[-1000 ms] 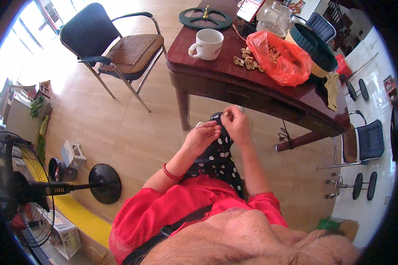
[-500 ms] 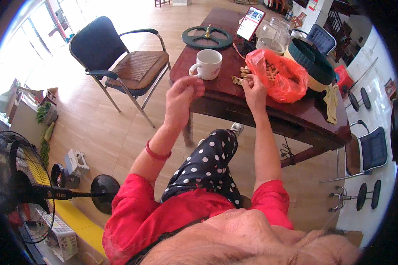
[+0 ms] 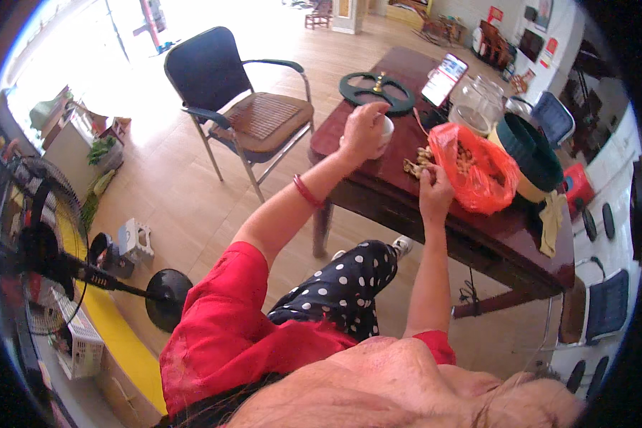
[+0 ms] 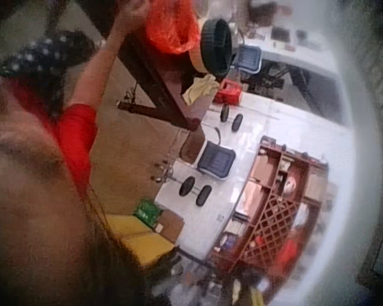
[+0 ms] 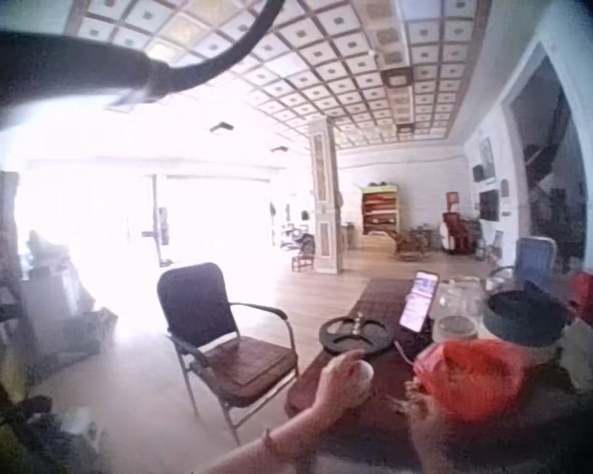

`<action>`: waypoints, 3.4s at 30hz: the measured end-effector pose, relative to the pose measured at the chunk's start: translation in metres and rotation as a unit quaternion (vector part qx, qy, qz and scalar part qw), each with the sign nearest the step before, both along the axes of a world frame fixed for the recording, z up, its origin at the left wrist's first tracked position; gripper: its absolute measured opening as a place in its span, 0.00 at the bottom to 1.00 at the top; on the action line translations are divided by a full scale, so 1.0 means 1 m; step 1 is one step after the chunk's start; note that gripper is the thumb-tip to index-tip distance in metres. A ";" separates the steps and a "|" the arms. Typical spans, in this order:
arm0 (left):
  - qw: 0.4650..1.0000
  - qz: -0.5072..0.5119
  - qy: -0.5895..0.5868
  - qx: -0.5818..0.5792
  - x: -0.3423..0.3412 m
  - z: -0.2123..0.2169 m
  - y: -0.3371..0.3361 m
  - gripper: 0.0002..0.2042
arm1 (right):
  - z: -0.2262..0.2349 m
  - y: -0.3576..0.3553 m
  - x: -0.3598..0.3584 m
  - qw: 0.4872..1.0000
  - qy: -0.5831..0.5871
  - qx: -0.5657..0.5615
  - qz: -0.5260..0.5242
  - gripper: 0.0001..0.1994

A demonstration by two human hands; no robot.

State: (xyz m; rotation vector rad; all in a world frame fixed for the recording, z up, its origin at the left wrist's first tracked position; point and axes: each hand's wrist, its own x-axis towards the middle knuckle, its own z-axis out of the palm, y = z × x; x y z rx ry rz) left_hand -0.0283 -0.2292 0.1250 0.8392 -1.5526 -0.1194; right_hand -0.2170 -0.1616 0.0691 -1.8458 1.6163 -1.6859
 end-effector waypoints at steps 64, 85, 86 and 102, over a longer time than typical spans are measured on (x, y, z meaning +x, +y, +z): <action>0.824 -0.191 0.208 0.492 0.098 -0.176 0.179 0.06 | -0.164 0.117 0.141 0.606 -0.633 0.329 0.353 0.04; 0.861 -0.111 0.087 0.489 0.096 -0.172 0.182 0.06 | -0.172 0.111 0.142 0.670 -0.578 0.338 0.321 0.04; 0.849 -0.128 0.118 0.499 0.098 -0.175 0.182 0.06 | -0.171 0.112 0.143 0.679 -0.570 0.331 0.324 0.03; 0.771 -0.205 0.233 0.555 0.099 -0.177 0.182 0.05 | -0.167 0.114 0.146 0.776 -0.493 0.288 0.267 0.04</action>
